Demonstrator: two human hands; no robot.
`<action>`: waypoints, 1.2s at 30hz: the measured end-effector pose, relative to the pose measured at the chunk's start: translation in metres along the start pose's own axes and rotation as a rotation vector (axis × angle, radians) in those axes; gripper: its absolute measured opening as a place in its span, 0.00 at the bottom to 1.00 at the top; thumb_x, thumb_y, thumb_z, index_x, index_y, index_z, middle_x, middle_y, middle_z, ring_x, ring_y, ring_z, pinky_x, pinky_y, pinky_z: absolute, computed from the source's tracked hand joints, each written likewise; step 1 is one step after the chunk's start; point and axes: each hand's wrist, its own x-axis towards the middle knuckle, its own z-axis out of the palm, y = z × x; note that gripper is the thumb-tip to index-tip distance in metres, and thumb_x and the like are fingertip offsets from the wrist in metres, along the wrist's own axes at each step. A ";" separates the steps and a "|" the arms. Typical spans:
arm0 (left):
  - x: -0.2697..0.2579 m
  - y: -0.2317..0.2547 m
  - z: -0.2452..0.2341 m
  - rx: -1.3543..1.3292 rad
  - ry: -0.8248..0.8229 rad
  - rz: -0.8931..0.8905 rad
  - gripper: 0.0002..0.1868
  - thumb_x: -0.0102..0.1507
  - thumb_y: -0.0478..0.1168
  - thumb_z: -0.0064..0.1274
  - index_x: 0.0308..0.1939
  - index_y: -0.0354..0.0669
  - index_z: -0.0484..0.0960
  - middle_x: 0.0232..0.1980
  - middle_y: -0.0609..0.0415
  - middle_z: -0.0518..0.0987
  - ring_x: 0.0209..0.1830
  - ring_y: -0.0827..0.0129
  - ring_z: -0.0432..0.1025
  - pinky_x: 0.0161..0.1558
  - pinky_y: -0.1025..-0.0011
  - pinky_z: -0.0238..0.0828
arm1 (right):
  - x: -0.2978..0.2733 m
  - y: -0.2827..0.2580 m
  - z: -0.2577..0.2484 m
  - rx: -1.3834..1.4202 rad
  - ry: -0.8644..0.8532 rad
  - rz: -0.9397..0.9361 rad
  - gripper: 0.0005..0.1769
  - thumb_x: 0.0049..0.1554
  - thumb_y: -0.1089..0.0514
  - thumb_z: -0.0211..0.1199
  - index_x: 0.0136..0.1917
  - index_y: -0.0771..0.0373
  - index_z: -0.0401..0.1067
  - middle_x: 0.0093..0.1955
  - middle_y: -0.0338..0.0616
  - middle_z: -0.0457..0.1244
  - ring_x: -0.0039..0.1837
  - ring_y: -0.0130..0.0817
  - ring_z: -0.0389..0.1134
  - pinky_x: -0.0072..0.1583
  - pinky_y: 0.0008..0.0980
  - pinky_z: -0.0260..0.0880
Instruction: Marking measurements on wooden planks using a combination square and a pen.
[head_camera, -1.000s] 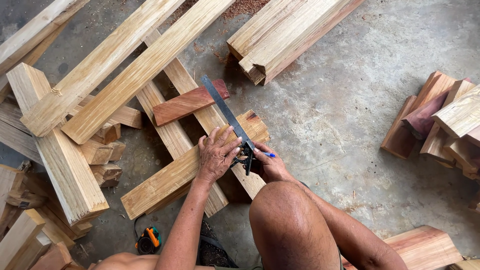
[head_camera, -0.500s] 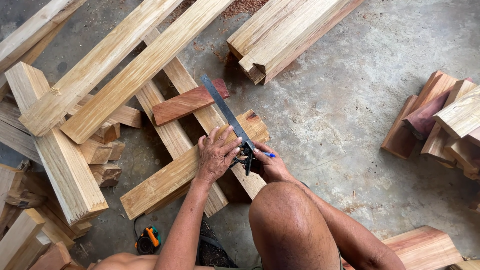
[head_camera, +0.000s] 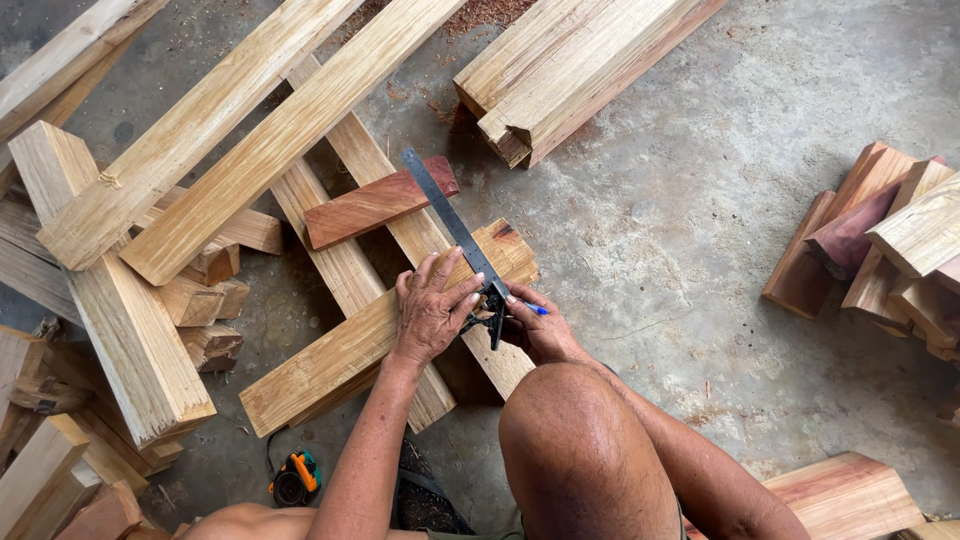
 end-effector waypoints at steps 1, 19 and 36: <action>-0.001 -0.001 0.000 -0.008 -0.002 0.003 0.16 0.67 0.55 0.52 0.57 0.68 0.86 0.76 0.59 0.68 0.76 0.54 0.56 0.71 0.46 0.42 | -0.006 -0.005 0.004 -0.091 0.038 -0.015 0.24 0.65 0.55 0.55 0.72 0.63 0.65 0.57 0.49 0.68 0.55 0.40 0.73 0.56 0.42 0.77; 0.004 -0.001 -0.001 0.068 -0.090 0.007 0.19 0.65 0.55 0.54 0.60 0.72 0.82 0.76 0.67 0.67 0.76 0.56 0.53 0.66 0.46 0.47 | 0.008 -0.109 0.069 -1.239 0.003 -0.813 0.09 0.57 0.60 0.68 0.51 0.63 0.80 0.50 0.48 0.71 0.49 0.37 0.75 0.49 0.34 0.77; 0.004 -0.003 0.001 0.069 -0.078 0.017 0.19 0.65 0.56 0.54 0.61 0.72 0.82 0.76 0.66 0.66 0.76 0.53 0.53 0.66 0.44 0.47 | 0.037 -0.117 0.075 -1.439 -0.108 -0.722 0.13 0.50 0.65 0.69 0.50 0.60 0.82 0.49 0.47 0.73 0.46 0.36 0.76 0.49 0.35 0.76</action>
